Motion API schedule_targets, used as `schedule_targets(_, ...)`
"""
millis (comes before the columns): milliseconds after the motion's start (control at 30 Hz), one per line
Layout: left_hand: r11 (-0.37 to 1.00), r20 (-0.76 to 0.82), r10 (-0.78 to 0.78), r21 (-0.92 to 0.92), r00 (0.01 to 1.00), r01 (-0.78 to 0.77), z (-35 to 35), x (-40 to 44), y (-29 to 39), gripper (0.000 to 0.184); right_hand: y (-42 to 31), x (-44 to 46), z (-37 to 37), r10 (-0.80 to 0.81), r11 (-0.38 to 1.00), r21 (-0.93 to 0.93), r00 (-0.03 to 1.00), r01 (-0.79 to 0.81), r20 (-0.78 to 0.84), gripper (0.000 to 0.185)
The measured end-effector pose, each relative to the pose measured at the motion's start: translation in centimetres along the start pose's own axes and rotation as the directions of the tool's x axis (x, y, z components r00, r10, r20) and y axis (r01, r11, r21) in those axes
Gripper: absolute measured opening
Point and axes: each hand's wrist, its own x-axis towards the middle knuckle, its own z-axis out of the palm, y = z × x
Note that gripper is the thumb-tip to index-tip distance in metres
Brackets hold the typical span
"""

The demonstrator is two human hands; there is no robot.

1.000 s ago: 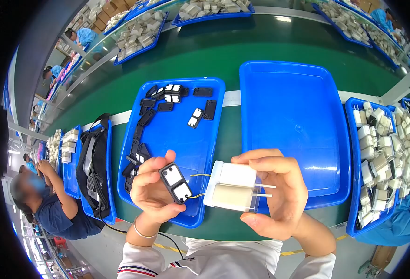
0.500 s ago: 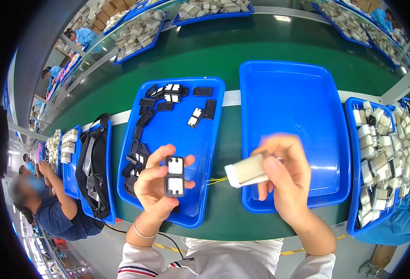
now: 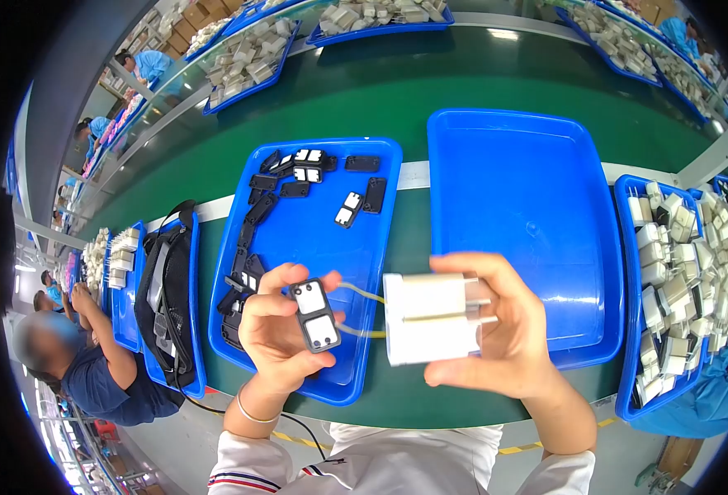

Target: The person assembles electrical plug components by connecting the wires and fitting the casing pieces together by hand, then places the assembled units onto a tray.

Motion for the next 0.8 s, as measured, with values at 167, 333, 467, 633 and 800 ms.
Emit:
schedule_targets(167,0.982,-0.003,0.112,0.153,0.994,-0.11,0.0,-0.1,-0.3,0.044,0.7,-0.1,-0.5,-0.174,0.964,-0.193,0.983,0.182,0.059,0.067)
schedule_targets(333,0.92,0.019,0.205,0.337,0.979,-0.199,-0.1,-0.2,-0.4,0.046,0.3,-0.2,-0.2,-0.194,0.934,-0.283,0.974,0.22,0.117,0.066)
schedule_targets(467,0.897,0.034,0.202,0.395,0.979,-0.199,-0.2,-0.3,-0.2,0.047,0.3,-0.2,0.0,-0.183,0.936,-0.281,0.975,0.212,0.127,0.067)
schedule_targets(633,0.891,0.03,0.206,0.408,0.978,-0.2,-0.2,-0.3,-0.1,0.047,0.5,0.0,-0.1,-0.211,0.915,-0.312,0.963,0.256,0.17,0.066)
schedule_targets(800,0.88,0.034,0.205,0.432,0.978,-0.2,-0.3,-0.4,-0.1,0.047,0.4,0.0,0.0,-0.201,0.909,-0.334,0.964,0.25,0.173,0.066)
